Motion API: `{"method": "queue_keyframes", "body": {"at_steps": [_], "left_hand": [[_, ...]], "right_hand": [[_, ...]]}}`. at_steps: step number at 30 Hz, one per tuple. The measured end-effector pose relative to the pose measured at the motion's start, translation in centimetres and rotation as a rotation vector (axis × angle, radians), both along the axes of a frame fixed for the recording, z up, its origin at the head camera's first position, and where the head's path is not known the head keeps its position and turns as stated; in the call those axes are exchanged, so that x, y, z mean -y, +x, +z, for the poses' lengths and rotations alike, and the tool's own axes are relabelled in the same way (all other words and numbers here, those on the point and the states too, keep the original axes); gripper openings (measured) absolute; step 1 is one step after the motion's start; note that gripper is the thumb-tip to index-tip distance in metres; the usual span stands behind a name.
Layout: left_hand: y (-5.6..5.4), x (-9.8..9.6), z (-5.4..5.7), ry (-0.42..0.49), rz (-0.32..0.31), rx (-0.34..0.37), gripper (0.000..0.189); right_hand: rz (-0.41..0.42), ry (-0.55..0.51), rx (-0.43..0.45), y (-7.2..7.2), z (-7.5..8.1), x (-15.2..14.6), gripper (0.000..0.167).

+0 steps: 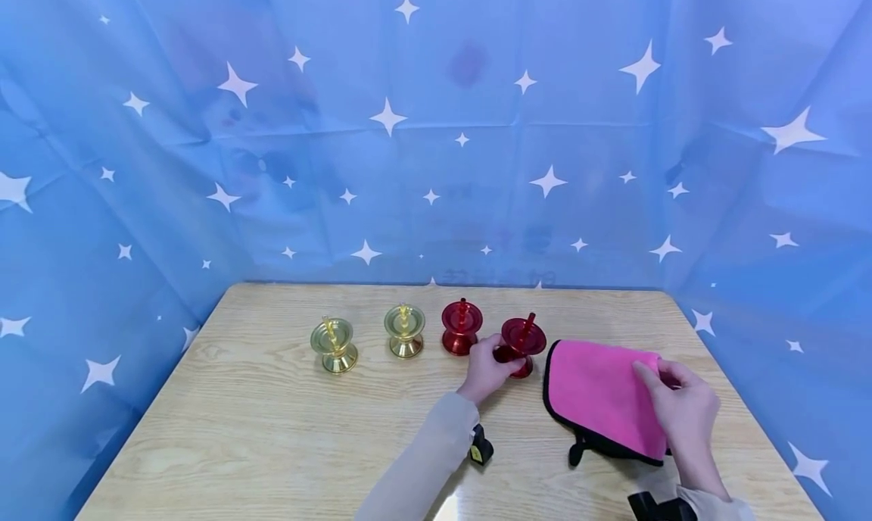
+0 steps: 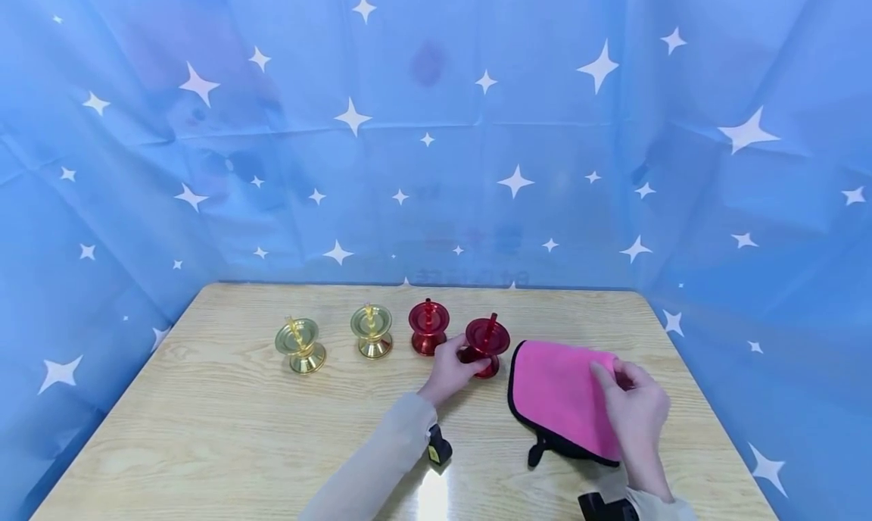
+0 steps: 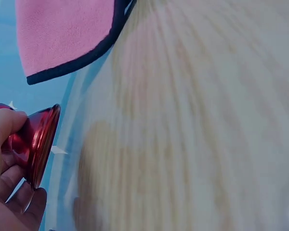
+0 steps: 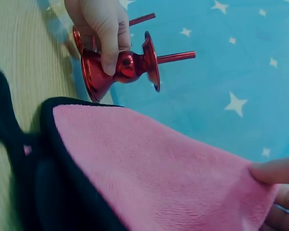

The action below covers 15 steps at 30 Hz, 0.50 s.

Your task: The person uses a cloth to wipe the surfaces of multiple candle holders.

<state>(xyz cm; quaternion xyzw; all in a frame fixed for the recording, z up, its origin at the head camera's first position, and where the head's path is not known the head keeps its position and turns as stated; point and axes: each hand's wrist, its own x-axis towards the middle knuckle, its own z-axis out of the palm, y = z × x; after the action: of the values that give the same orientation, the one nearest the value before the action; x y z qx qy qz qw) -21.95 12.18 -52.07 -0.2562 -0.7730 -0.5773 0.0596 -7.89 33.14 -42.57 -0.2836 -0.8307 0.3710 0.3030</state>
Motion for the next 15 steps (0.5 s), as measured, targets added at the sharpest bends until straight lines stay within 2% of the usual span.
{"method": "queue_keyframes", "body": {"at_steps": [4, 8, 12, 15], "left_hand": [[0.1, 0.4, 0.2, 0.022, -0.018, -0.004, 0.024], [0.2, 0.8, 0.8, 0.04, -0.042, 0.031, 0.028], [0.4, 1.3, 1.7, 0.042, -0.044, 0.016, 0.03], [0.6, 1.6, 2.4, 0.032, -0.034, -0.013, 0.028]], "right_hand": [[0.02, 0.102, -0.21, -0.1, 0.4, 0.6, 0.017], [0.057, 0.194, -0.376, -0.4, 0.8, 0.9, 0.017], [0.063, 0.201, -0.457, -0.5, 1.2, 1.2, 0.016], [0.05, 0.179, -0.481, -0.5, 1.6, 1.4, 0.015]]}}
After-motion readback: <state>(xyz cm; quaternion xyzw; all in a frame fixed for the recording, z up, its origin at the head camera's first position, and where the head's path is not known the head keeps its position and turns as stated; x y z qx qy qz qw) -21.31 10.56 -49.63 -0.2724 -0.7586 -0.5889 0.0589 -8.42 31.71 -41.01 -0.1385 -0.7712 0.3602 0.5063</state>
